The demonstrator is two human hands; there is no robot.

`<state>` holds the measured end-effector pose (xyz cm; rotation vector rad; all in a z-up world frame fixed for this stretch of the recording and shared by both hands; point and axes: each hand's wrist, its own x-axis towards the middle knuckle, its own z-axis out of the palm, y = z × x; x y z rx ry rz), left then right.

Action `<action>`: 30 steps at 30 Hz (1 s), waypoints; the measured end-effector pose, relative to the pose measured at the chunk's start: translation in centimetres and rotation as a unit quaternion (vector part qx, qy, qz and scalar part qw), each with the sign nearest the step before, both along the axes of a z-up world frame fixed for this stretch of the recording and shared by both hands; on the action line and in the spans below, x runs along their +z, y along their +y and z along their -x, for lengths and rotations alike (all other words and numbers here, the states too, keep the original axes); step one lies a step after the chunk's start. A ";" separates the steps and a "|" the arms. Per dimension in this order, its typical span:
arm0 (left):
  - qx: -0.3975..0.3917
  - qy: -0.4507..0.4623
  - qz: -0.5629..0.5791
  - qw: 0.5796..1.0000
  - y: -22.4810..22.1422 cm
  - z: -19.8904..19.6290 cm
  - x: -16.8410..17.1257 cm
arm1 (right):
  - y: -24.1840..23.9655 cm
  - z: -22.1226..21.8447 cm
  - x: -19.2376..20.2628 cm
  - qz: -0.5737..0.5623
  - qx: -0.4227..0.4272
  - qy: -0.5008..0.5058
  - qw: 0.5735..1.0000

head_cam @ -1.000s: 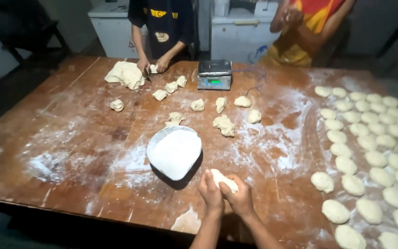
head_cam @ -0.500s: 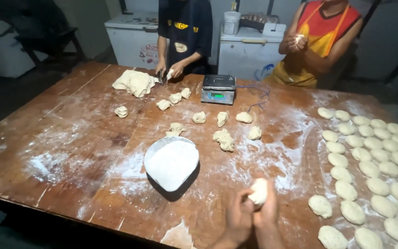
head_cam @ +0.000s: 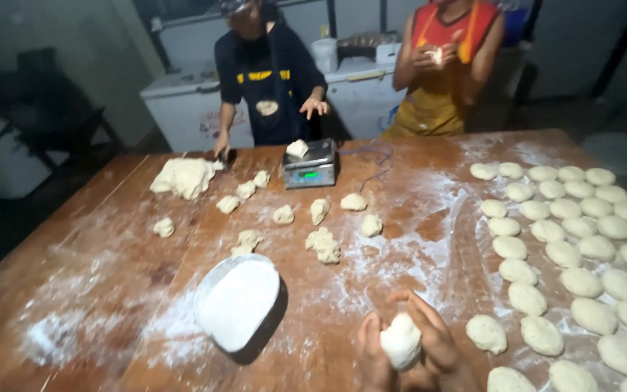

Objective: The recorder rolls dough into uniform spheres and places them in rows on a floured surface while other workers weigh and cut dough nearby.

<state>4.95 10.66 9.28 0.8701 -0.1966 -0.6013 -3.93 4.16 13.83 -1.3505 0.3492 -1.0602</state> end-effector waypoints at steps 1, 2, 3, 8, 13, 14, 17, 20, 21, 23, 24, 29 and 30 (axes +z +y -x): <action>-0.001 0.000 0.003 1.000 -0.7 -0.6 -1.2 | -0.9 0.4 1.8 0.003 -0.001 0.000 1.000; 0.006 0.000 0.002 1.000 -1.3 -1.3 -2.5 | -1.6 0.7 3.5 0.086 0.002 0.012 0.996; 0.018 0.003 -0.003 1.000 -1.2 -1.8 -4.1 | -1.9 1.0 4.9 0.164 0.010 0.027 0.986; 0.031 0.043 -0.045 0.998 0.2 0.6 2.6 | 3.9 2.2 7.9 0.277 -0.025 0.082 0.957; -0.203 0.057 -0.034 0.977 -0.4 4.7 4.2 | 2.7 4.8 7.6 0.508 -0.232 0.077 0.826; -0.274 -0.032 0.002 0.961 -0.1 5.2 5.0 | 3.3 5.8 7.6 0.485 -0.258 0.065 0.833; -0.367 -0.205 0.110 0.901 -2.2 5.6 4.8 | 2.8 6.9 6.6 0.452 -0.340 0.038 0.824; -0.272 -0.386 0.184 0.862 -3.5 5.4 5.4 | 0.5 9.4 1.2 0.433 -0.374 0.039 0.819; -0.165 -0.484 0.191 0.838 -3.7 4.8 6.0 | -0.7 10.5 -1.0 0.427 -0.373 0.054 0.822; -0.144 -0.416 0.247 0.863 -2.3 2.7 11.1 | -1.6 10.9 -5.0 0.426 -0.339 0.081 0.835; -0.128 -0.356 0.288 0.880 -1.4 1.4 13.5 | -1.9 11.2 -7.1 0.408 -0.307 0.100 0.854; -0.422 -0.012 0.365 0.830 -2.5 0.4 8.6 | -5.1 11.1 -7.8 0.309 -0.272 0.116 0.904; -0.379 -0.148 0.370 0.835 -2.5 -1.0 9.2 | -3.1 8.1 -3.8 0.353 -0.326 0.155 0.863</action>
